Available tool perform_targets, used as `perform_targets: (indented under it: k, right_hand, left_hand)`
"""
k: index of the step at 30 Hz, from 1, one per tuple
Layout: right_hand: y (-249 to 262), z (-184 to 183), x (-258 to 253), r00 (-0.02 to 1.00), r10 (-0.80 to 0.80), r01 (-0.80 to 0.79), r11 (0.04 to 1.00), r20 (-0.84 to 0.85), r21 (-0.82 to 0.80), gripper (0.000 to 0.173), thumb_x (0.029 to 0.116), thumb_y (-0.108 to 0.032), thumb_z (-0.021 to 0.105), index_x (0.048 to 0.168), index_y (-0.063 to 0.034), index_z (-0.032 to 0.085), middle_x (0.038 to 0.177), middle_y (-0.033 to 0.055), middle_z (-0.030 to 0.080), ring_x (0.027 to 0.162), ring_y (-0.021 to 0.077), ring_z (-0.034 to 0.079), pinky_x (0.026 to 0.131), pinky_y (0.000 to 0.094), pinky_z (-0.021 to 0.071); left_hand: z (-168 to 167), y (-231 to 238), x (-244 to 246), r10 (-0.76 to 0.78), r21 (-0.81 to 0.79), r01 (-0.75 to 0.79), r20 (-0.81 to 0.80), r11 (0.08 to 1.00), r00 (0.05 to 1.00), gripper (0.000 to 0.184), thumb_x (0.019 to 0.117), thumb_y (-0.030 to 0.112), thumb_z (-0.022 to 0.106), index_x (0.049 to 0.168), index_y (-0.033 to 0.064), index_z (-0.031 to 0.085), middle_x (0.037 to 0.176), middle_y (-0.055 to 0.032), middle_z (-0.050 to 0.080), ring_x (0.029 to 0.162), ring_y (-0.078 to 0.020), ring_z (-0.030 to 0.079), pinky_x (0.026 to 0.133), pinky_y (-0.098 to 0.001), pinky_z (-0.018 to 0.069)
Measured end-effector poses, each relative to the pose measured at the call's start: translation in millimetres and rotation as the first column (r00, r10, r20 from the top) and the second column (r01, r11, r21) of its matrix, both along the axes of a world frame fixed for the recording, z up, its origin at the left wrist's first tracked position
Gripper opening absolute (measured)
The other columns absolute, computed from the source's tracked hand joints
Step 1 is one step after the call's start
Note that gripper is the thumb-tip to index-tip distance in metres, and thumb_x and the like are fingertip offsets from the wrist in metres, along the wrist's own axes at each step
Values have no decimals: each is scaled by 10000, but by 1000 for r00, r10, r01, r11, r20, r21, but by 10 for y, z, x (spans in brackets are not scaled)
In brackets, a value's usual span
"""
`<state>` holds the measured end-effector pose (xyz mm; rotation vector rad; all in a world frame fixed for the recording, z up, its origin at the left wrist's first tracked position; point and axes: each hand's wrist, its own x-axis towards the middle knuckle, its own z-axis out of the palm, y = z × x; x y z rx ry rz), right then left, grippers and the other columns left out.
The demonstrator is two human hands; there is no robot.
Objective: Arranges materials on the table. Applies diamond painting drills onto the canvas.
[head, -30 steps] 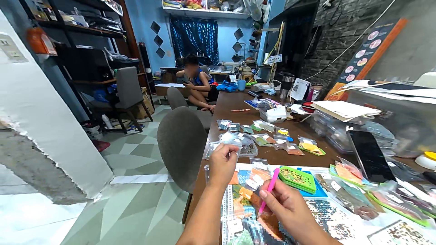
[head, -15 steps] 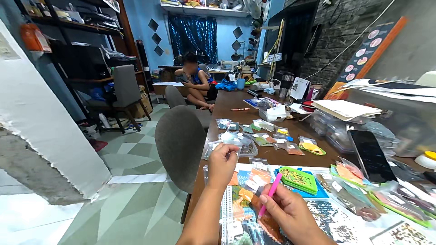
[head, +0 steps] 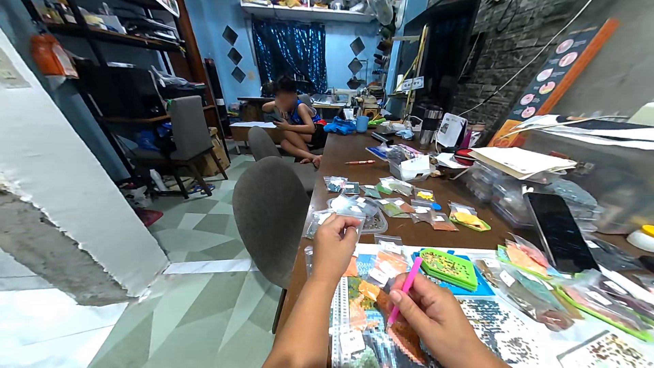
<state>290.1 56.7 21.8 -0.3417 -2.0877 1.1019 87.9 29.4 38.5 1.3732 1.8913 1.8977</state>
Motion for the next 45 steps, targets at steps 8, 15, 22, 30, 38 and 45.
perform_targets:
  k: [8, 15, 22, 30, 38, 45]
  right_hand:
    - [7, -2, -6, 1000, 15, -14, 1000, 13, -22, 182, 1052, -233, 543, 1016, -70, 615, 748, -44, 632, 623, -17, 598, 563, 157, 513]
    - [14, 11, -6, 998, 45, -44, 999, 36, -31, 186, 1056, -228, 539, 1022, -61, 614, 772, -38, 638, 648, -11, 610, 587, 164, 526]
    - [56, 58, -12, 981, 117, -134, 985, 153, 109, 262, 1079, -259, 492, 1028, -37, 624, 769, 18, 647, 635, 25, 606, 585, 188, 515]
    - [102, 319, 112, 985, 134, -144, 986, 112, 89, 312, 1091, -258, 476, 1026, -9, 653, 810, 41, 675, 684, 52, 641, 634, 226, 549]
    - [393, 471, 860, 971, -238, 238, 971, -13, -26, 322, 1062, -346, 512, 924, -143, 719, 761, -131, 628, 646, -61, 561, 601, 127, 487]
    - [382, 177, 913, 947, -318, 319, 948, 34, -2, 282, 1079, -315, 471, 958, -106, 616, 717, -106, 571, 589, -69, 531, 544, 115, 460]
  left_hand:
    - [-2, 4, -7, -4, -1, 4, -1, 1000, 1000, 147, 948, 8, 615, 950, 68, 748, 891, -17, 645, 705, -74, 570, 636, -234, 490]
    - [3, 0, -8, 0, -1, 0, -18, 1000, 1000, 152, 947, 13, 607, 944, 66, 749, 892, -20, 645, 708, -77, 570, 640, -241, 490]
    - [7, -1, 12, 8, -9, -8, -28, 1000, 1000, 149, 947, 7, 608, 939, 64, 746, 883, -17, 642, 701, -71, 561, 628, -226, 478]
    - [8, 1, 3, -30, -1, 30, -11, 1000, 999, 146, 936, 10, 611, 950, 73, 742, 905, -6, 657, 733, -60, 588, 650, -229, 501]
    - [-21, 18, -7, -10, 8, 10, -25, 1000, 1000, 127, 927, 29, 622, 948, 71, 740, 880, 6, 651, 696, -36, 574, 626, -204, 490]
    - [-65, 6, -44, 13, -18, -15, -72, 1000, 997, 142, 910, 43, 602, 945, 63, 738, 906, -4, 667, 714, -38, 590, 633, -205, 495]
